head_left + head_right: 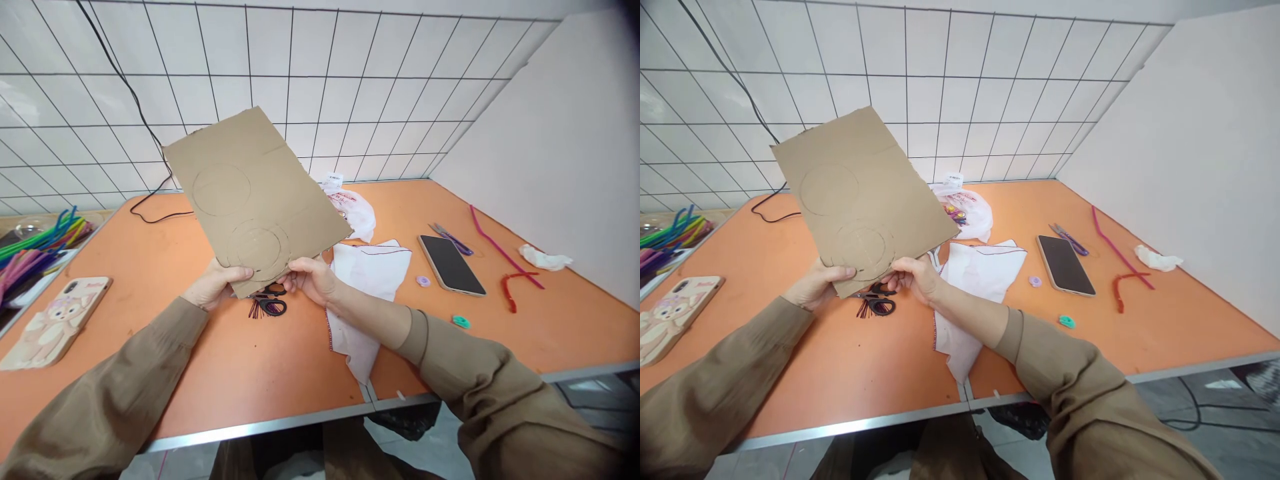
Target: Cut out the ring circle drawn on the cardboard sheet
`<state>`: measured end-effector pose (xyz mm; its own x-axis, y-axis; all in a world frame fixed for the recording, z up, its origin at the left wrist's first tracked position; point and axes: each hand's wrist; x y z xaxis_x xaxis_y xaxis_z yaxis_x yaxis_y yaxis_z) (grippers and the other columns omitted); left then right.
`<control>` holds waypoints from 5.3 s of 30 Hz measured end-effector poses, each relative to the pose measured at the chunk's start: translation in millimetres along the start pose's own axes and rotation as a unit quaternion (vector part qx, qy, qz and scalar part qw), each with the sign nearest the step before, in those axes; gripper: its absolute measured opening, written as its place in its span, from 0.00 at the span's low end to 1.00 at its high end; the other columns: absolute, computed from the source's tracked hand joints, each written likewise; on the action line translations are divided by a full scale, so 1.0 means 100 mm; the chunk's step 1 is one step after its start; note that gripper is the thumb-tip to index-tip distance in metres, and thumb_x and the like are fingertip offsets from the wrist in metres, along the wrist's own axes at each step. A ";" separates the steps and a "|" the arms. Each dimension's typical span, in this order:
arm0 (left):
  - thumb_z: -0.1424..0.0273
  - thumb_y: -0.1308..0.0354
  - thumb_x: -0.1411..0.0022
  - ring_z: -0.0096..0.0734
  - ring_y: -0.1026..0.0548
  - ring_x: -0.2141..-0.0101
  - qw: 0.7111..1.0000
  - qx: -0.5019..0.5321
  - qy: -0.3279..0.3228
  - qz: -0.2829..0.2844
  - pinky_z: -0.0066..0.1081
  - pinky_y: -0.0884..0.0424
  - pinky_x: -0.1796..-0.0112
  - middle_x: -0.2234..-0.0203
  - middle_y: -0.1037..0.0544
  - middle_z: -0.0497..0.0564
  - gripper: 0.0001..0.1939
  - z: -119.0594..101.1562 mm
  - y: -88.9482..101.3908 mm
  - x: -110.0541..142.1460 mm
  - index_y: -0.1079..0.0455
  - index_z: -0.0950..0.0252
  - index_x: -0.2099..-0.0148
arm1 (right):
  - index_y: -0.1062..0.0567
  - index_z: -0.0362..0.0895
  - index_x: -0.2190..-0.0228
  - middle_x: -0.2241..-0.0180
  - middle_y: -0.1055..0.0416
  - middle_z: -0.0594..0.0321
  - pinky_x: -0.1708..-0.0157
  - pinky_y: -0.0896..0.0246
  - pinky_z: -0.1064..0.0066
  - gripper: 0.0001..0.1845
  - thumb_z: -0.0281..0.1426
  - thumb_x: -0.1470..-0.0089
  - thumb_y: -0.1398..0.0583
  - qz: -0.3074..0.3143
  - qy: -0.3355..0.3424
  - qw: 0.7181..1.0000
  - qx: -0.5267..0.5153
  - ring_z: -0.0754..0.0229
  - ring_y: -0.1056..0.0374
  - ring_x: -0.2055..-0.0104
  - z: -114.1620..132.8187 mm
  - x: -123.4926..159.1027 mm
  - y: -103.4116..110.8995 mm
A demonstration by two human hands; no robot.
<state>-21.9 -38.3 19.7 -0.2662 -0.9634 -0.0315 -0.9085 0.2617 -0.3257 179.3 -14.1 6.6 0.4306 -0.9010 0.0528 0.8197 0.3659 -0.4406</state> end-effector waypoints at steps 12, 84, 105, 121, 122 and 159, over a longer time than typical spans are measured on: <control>0.64 0.27 0.53 0.27 0.25 0.72 0.998 0.059 0.017 -0.017 0.22 0.30 0.76 0.70 0.20 0.54 0.18 0.11 -0.32 0.03 0.21 0.66 0.59 | 0.25 0.42 0.77 0.80 0.27 0.63 0.81 0.46 0.75 0.08 0.34 0.63 0.36 -0.102 0.079 0.991 -0.025 0.67 0.39 0.81 0.02 -0.02 -0.06; 0.70 0.30 0.55 0.35 0.20 0.70 0.980 0.083 -0.072 -0.167 0.35 0.21 0.64 0.72 0.18 0.51 0.10 0.05 -0.10 -0.11 0.26 0.65 0.70 | 0.26 0.50 0.53 0.59 0.20 0.63 0.47 0.33 0.54 0.33 0.26 0.64 0.28 0.004 0.060 0.989 -0.136 0.53 0.26 0.54 -0.12 0.03 0.01; 0.73 0.34 0.56 0.44 0.24 0.51 0.966 0.105 -0.122 -0.200 0.38 0.26 0.56 0.64 0.17 0.51 0.10 0.03 -0.25 -0.10 0.27 0.62 0.68 | 0.27 0.52 0.51 0.56 0.22 0.63 0.47 0.34 0.53 0.33 0.28 0.62 0.29 0.036 0.063 0.991 -0.116 0.53 0.27 0.51 -0.14 0.10 -0.08; 0.72 0.33 0.58 0.45 0.25 0.50 0.965 0.100 -0.122 -0.207 0.37 0.27 0.55 0.64 0.17 0.51 0.13 0.04 -0.25 -0.12 0.26 0.62 0.65 | 0.26 0.52 0.51 0.55 0.22 0.62 0.45 0.36 0.52 0.31 0.29 0.60 0.29 0.049 0.039 0.990 -0.123 0.52 0.29 0.48 -0.18 0.10 -0.07; 0.73 0.34 0.59 0.45 0.25 0.50 0.964 0.104 -0.123 -0.213 0.37 0.27 0.55 0.65 0.17 0.51 0.14 0.05 -0.24 -0.13 0.26 0.62 0.65 | 0.26 0.51 0.52 0.56 0.21 0.62 0.45 0.36 0.52 0.31 0.29 0.60 0.29 0.048 0.043 0.991 -0.117 0.52 0.29 0.48 -0.19 0.10 -0.07; 0.61 0.34 0.50 0.57 0.28 0.54 0.657 -0.750 0.035 -0.062 0.40 0.34 0.55 0.55 0.26 0.68 0.21 0.09 -0.14 -1.41 0.26 0.71 0.57 | 0.26 0.45 0.58 0.56 0.22 0.59 0.45 0.36 0.57 0.24 0.29 0.60 0.32 -0.205 0.249 0.938 -0.125 0.54 0.28 0.50 0.00 -0.25 0.19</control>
<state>31.4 93.5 20.3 -0.1267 -0.9914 -0.0325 -0.2058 -0.0058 0.9786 184.3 15.4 -3.4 -0.1816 -0.9742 -0.1340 0.7365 -0.0444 -0.6750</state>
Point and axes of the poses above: each hand's wrist, its own x-axis away from the middle knuckle, its own y-axis out of the back of the hand, z = x × y
